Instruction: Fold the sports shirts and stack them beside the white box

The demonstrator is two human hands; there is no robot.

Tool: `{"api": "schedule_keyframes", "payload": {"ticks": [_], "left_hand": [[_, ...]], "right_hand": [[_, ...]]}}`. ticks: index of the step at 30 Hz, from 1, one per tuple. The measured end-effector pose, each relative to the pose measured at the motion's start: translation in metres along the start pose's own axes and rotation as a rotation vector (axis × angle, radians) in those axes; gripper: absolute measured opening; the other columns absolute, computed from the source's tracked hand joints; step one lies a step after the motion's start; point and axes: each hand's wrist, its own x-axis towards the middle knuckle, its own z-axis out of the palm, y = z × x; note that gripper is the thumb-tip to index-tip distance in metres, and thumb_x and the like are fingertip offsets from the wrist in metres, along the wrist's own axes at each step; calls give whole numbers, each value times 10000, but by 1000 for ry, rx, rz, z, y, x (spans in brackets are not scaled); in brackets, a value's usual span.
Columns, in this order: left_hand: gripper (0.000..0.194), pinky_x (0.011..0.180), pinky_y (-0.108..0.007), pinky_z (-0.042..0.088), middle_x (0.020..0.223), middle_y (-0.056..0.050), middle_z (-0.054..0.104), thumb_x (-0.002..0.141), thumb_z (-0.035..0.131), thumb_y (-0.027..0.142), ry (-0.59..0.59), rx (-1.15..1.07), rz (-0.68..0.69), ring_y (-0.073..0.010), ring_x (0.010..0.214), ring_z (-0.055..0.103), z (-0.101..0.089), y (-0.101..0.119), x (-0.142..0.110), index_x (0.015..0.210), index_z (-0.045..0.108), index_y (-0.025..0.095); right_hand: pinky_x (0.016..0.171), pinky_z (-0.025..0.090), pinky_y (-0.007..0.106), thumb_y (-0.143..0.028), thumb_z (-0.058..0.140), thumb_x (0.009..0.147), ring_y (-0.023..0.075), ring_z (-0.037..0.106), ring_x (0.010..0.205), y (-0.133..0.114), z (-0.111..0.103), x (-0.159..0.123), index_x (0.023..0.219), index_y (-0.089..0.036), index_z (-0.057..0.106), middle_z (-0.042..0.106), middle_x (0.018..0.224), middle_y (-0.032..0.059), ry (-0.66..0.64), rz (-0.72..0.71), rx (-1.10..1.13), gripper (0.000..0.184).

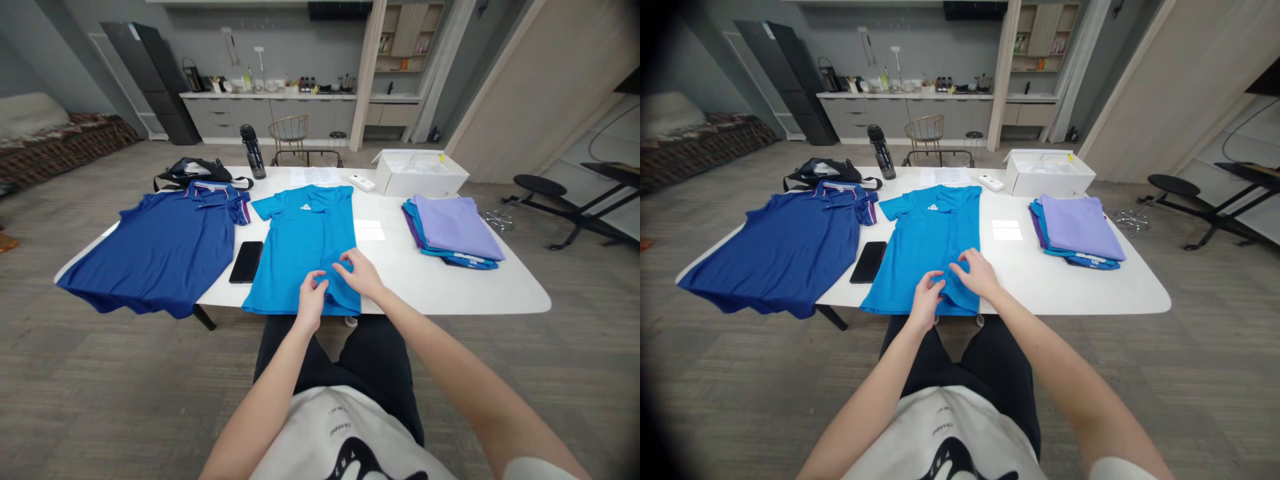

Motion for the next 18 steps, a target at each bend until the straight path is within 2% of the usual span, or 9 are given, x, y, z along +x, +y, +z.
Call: {"api": "schedule_keyframes", "payload": {"ticks": [2,4,7,9,11,14,16,18], "left_hand": [[251,621,-222,523,733,40,520,791,698,247,-33,-164,-101,-91,635,548,2,2,-3,1035,667,194],[197,700,-281,584,769,10,588,787,691,199,-47,-275,-187,-108,679,609,4,2,-6,980,677,165],[122,797,-316,612,859,-46,671,799,672,127,-29,-304,-229,-122,752,670,6,-3,-11,917,700,124],[118,783,-300,615,865,-54,690,822,661,121,-12,-239,-213,-118,725,683,4,-7,-13,930,710,112],[143,702,-282,608,796,-44,689,854,645,148,-8,-98,-176,-121,646,680,-2,-11,-15,975,710,111],[195,555,-255,541,630,-7,644,901,614,228,-60,265,-85,-137,508,635,-13,-14,-15,1042,710,133],[200,548,-252,507,630,-9,651,920,595,264,-94,551,15,-146,501,628,-20,-12,-17,1032,724,161],[187,628,-266,509,732,-37,700,930,581,267,-112,809,126,-167,608,671,-24,-10,-19,990,740,188]], "right_hand": [[872,479,356,-537,626,932,243,617,996,-15,-6,-39,1092,-223,605,653,1066,73,-45,-63,-19,353],[862,458,374,-532,669,903,268,599,1019,-26,-5,-70,1132,-207,589,650,1075,88,-60,-63,-112,406],[821,426,381,-366,628,948,276,581,984,-32,7,-97,1107,-193,594,650,1049,100,-41,26,-273,237],[810,406,380,-227,566,960,270,570,960,-32,13,-106,1077,-196,613,654,1025,101,-43,42,-353,129],[813,391,384,-157,530,959,267,562,949,-30,14,-112,1073,-197,636,658,1019,103,-56,-1,-409,161],[826,383,392,-148,490,984,264,556,954,-23,7,-121,1100,-189,665,663,1050,112,-73,-105,-447,214],[842,384,395,-157,467,1005,262,556,971,-16,1,-126,1127,-183,678,667,1079,118,-86,-168,-450,246],[863,386,399,-160,466,1011,263,560,998,-10,-4,-130,1162,-182,683,673,1102,120,-112,-217,-445,265]]}}
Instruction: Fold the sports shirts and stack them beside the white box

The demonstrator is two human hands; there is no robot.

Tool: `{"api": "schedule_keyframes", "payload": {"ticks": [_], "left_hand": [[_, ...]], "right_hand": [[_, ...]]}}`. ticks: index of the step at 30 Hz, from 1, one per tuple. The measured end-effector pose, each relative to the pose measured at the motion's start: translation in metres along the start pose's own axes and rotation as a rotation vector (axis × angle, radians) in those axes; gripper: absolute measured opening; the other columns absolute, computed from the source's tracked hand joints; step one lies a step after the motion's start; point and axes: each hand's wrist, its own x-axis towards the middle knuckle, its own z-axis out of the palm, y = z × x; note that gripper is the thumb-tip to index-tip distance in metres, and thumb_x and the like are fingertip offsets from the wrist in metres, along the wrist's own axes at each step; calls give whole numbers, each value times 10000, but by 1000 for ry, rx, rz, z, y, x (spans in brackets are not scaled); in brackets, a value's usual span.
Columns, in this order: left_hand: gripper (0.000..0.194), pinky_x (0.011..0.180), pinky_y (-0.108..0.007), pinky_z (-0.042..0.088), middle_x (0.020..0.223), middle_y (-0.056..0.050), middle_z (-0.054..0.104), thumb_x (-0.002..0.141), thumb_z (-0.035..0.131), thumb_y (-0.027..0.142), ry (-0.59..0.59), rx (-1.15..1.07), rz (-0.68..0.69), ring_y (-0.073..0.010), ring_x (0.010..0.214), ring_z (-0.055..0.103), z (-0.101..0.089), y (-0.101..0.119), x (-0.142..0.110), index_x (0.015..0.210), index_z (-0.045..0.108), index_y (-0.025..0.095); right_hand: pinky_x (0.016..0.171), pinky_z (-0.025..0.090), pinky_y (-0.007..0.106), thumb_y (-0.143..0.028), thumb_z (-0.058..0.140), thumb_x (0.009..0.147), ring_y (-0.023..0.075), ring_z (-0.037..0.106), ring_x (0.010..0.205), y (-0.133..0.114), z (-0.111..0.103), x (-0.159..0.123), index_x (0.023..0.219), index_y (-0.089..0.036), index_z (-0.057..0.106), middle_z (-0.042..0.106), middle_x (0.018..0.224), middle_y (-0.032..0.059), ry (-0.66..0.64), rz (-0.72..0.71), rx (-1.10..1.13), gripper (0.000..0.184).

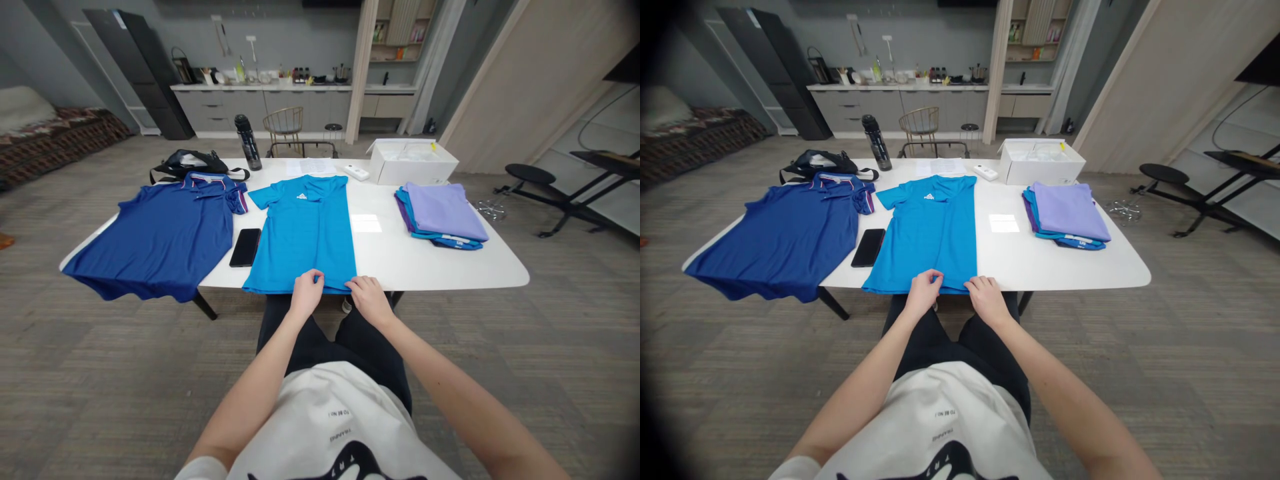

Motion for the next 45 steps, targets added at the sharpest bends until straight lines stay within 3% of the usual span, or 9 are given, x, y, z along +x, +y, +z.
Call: {"api": "schedule_keyframes", "payload": {"ticks": [5,11,14,17,23,30,33,37,45], "left_hand": [[229,755,-329,498,899,-74,738,977,513,318,-2,444,45,-258,862,703,-2,4,-12,1040,724,255],[224,895,-420,493,997,-123,699,988,503,334,104,722,226,-301,1005,663,-3,12,-24,1035,685,213],[299,1069,-426,425,1302,-153,624,1015,422,244,144,724,477,-276,1266,556,0,13,-9,1197,652,187],[445,1200,-473,307,1553,-143,458,1055,351,284,28,731,639,-263,1462,385,7,6,9,1455,507,170],[622,1240,-565,226,1649,-161,287,1045,404,475,-187,706,653,-313,1543,231,9,-18,-11,1573,362,148],[395,1260,-443,263,1559,-33,481,1044,445,345,-313,384,635,-186,1456,423,-37,-13,-34,1420,562,315],[327,1187,-404,380,1495,-54,544,1027,469,342,-117,356,505,-214,1390,497,-72,-4,6,1289,656,288],[305,1075,-382,465,1324,-79,646,995,487,287,152,479,360,-246,1222,609,-118,2,69,1233,669,233],[329,991,-344,488,1213,-110,698,971,482,256,279,607,140,-258,1134,650,-180,-15,200,1235,662,179]], "right_hand": [[890,384,393,-152,491,999,257,575,1027,9,-4,-5,1207,-178,686,686,1121,120,-37,-44,50,286],[920,375,434,-449,497,1032,270,589,988,-1,-11,3,1078,-199,729,701,1031,115,-29,47,77,344],[943,398,434,-373,398,1067,270,606,1011,-8,-5,17,1068,-199,731,710,1021,123,-9,136,70,375],[1070,397,424,-360,365,1071,273,545,1276,-8,4,29,1346,-167,630,638,1351,146,-22,102,113,427],[1213,285,542,-468,446,1040,292,334,1503,8,9,10,1597,-169,333,377,1617,129,-131,-78,82,642],[1094,435,569,-436,542,1009,311,582,1289,25,-16,-3,1377,-266,625,624,1409,120,-80,-30,103,414],[950,528,480,-384,514,1024,282,668,1111,31,-23,40,1210,-266,713,724,1212,116,-69,33,200,297],[874,533,377,-362,520,1018,251,690,1018,38,-14,146,1126,-239,729,752,1101,85,-93,94,354,265],[809,487,286,-320,644,927,219,701,941,10,73,407,925,-208,774,779,978,46,-257,141,695,171]]}}
